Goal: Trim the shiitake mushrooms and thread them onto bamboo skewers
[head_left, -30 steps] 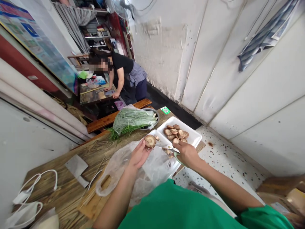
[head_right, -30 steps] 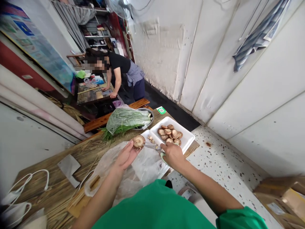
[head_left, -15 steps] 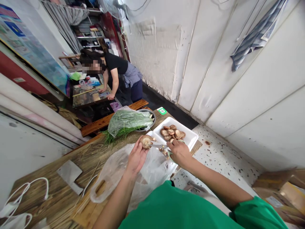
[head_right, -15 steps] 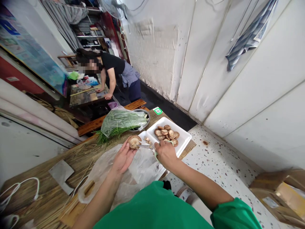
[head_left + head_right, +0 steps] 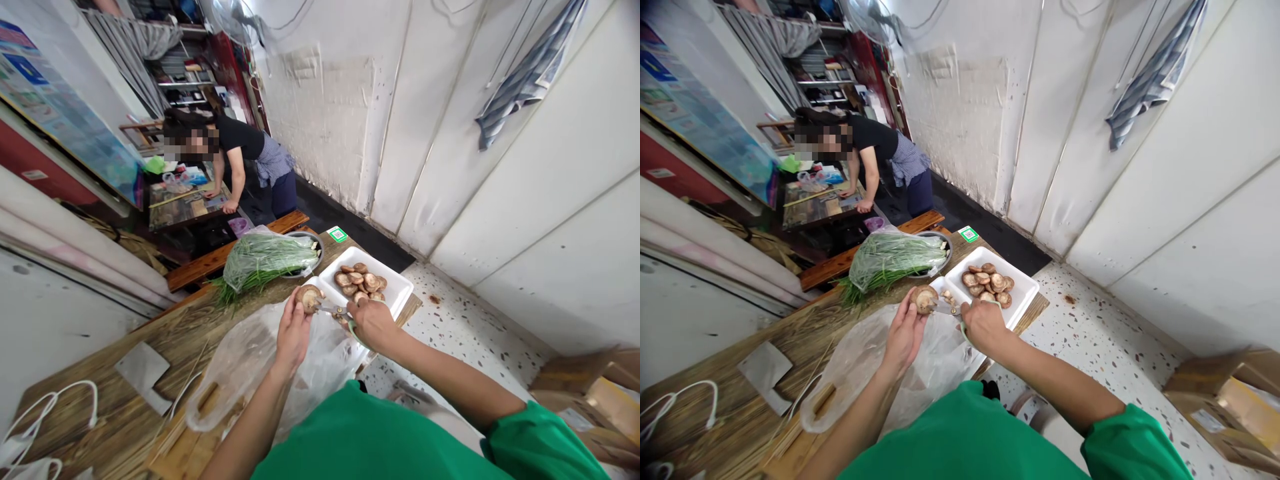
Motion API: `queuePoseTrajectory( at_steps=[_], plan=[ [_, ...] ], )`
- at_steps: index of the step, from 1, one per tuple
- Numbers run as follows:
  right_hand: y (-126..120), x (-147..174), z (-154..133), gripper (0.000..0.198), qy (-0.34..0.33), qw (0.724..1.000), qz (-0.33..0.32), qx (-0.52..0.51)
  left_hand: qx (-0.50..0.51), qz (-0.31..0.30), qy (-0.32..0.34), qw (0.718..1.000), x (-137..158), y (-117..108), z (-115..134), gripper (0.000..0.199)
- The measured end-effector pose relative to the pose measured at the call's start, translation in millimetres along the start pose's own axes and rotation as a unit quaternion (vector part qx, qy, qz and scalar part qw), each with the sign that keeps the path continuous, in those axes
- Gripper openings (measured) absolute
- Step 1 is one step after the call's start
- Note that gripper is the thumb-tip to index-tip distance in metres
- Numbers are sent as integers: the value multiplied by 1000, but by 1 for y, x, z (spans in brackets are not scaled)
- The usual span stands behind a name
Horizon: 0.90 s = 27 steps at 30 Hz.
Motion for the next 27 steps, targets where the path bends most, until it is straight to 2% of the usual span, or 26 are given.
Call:
queuePoseTrajectory(
  at_steps=[7, 11, 13, 16, 20, 22, 27],
  plan=[
    [6, 2, 1, 20, -21, 1000, -21, 1, 63, 9, -75, 995, -4, -2, -3, 30],
    [2, 9, 5, 22, 9, 1000, -10, 22, 67, 54, -143, 986, -8, -8, -6, 19],
    [0, 14, 8, 21, 23, 1000, 2, 19, 61, 52, -164, 983, -8, -10, -6, 21],
    [-4, 21, 13, 26, 33, 999, -6, -25, 83, 12, -164, 983, -7, -7, -4, 34],
    [-8, 28, 14, 29, 50, 997, -3, -61, 92, 0, -116, 989, -6, 0, 2, 44],
    [-9, 30, 13, 28, 59, 997, 5, -59, 90, 2, -103, 991, -6, 4, 5, 40],
    [-7, 33, 11, 27, 57, 997, 46, -31, 120, -15, -136, 983, -4, 12, 8, 19]
  ],
)
Point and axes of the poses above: each hand's wrist, its own x-axis away from the middle knuckle, its own y-axis out of the palm, z = x × y, the point moved 2 cm from there along -x, towards the middle knuckle, and after that the axes turned 12 degrees about -y, right-handed, at the moved point
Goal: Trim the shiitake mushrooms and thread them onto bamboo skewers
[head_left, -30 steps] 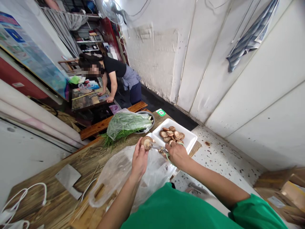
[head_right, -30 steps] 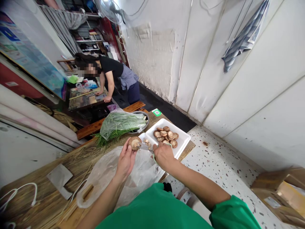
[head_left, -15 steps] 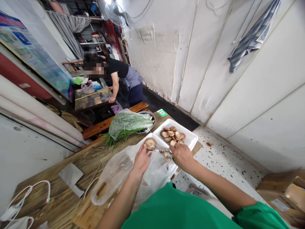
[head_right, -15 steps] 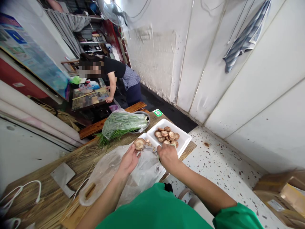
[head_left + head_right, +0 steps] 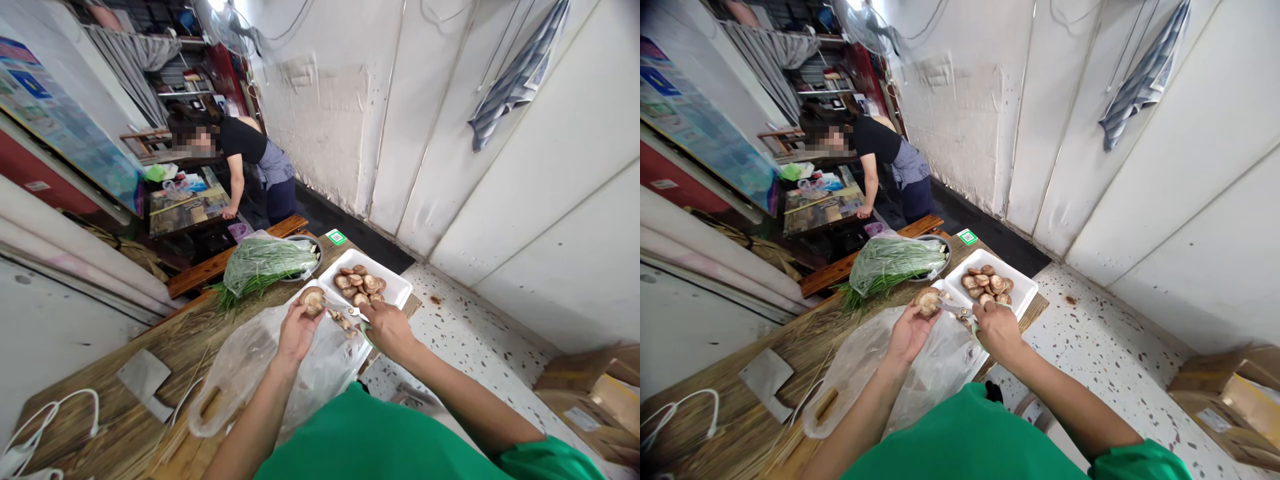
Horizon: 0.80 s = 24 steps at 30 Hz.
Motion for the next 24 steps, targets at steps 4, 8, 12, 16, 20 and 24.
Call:
queuePoseTrajectory(
  at_steps=[4, 8, 12, 16, 20, 24],
  plan=[
    [1, 3, 5, 31, 3, 999, 16, 29, 4, -19, -15, 1000, 4, 5, 1, 19],
    [-2, 4, 9, 32, -2, 999, 17, 45, -3, -28, -28, 999, 6, 9, 2, 26],
    [-7, 0, 13, 36, -36, 999, 4, 41, -10, -26, -20, 999, 6, 12, 1, 30],
    [-10, -2, 17, 36, -53, 998, -5, 29, 5, -28, -8, 1000, 4, 11, 0, 28],
    [-13, -2, 17, 38, -53, 998, 0, 44, 8, -21, -5, 1000, 2, 8, 2, 24],
    [-13, -4, 13, 36, -68, 996, -1, 53, 13, -17, -6, 1000, 3, 9, 4, 23]
  ],
)
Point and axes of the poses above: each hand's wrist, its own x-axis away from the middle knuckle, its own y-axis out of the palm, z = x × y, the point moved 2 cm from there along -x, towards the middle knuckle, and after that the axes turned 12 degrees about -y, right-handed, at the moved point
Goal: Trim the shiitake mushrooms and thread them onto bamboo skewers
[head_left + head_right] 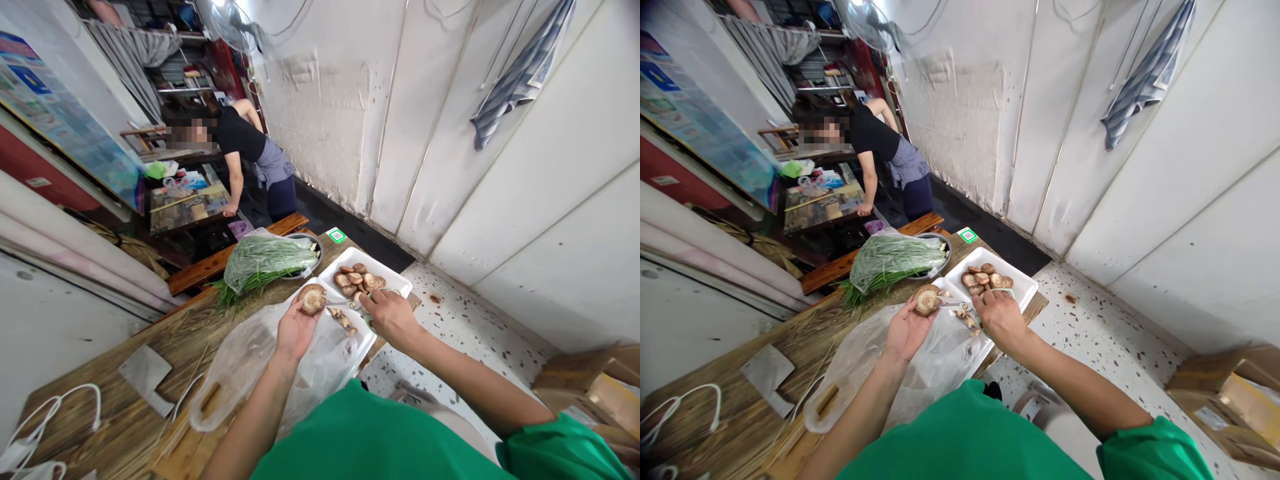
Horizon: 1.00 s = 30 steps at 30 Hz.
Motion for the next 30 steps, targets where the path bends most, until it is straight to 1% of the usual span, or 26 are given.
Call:
queuePoseTrajectory(
  at_steps=[2, 5, 8, 13, 16, 19, 22, 26, 30],
  plan=[
    [0, -1, -2, 35, -3, 1000, -6, -8, -7, -2, 2, 1000, 1, 3, -1, 24],
    [-1, -2, -7, 33, 11, 999, -18, -29, -15, -5, 25, 1000, 2, 6, -4, 28],
    [0, -3, -13, 33, 31, 998, -34, -44, -12, 10, 56, 998, 1, 7, -9, 30],
    [6, -7, -23, 40, 49, 997, -57, -33, -30, 34, 86, 995, -1, 5, -19, 31],
    [10, -10, -26, 42, 45, 996, -66, -35, -35, 47, 110, 992, -1, 5, -23, 30],
    [13, -13, -27, 42, 44, 997, -59, -32, -31, 52, 123, 991, -3, 2, -26, 30],
    [17, -15, -29, 40, 42, 997, -58, -38, -31, 63, 116, 991, -7, -5, -29, 30],
    [30, -19, -32, 34, 25, 995, -78, -62, -22, 87, 86, 992, -13, -18, -35, 28],
    [42, -21, -34, 27, 23, 992, -100, -77, -15, 104, 60, 993, -19, -30, -37, 25]
  ],
)
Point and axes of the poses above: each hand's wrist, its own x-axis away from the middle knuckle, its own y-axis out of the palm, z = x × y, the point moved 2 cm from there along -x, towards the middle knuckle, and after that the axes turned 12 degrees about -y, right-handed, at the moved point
